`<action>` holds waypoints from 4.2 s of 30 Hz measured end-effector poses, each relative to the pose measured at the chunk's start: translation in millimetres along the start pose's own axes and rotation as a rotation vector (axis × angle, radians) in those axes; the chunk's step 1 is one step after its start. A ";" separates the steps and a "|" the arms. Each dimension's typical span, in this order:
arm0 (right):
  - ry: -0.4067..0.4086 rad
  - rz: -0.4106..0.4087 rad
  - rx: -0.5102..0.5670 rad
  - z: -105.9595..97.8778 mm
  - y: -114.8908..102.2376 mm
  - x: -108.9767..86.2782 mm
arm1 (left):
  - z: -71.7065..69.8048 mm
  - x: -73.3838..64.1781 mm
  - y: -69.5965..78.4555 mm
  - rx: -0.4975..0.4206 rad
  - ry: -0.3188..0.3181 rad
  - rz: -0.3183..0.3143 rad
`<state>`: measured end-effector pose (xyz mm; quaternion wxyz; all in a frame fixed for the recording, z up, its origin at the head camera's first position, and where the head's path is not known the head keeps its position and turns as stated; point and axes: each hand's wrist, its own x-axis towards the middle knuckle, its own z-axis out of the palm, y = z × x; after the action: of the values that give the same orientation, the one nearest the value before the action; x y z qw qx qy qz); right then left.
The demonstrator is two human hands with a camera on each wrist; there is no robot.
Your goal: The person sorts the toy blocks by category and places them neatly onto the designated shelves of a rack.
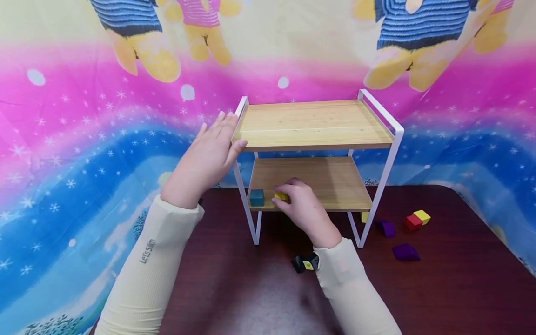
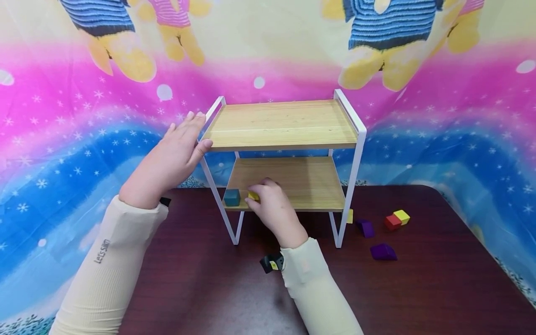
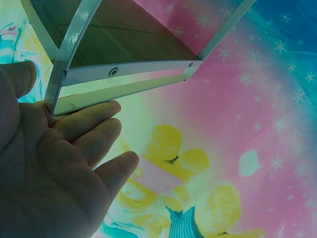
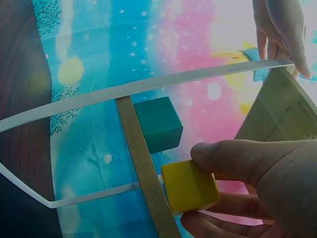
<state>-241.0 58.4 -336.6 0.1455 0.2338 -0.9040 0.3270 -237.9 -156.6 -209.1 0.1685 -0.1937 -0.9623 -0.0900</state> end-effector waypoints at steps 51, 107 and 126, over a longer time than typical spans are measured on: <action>0.026 0.006 -0.004 9.3 2.0 5.7 | -1.0 0.9 -0.3 -0.003 -0.002 0.000; 0.062 -0.005 -0.051 -22.1 9.3 -42.6 | -3.9 0.5 -0.1 0.012 -0.027 0.005; 0.058 -0.006 -0.086 -34.6 26.3 -69.6 | -2.4 -0.8 -0.9 0.007 -0.020 -0.001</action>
<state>-191.8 121.9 -353.6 0.1823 0.2205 -0.9120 0.2940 -236.8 -158.3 -207.3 0.1595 -0.1937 -0.9643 -0.0847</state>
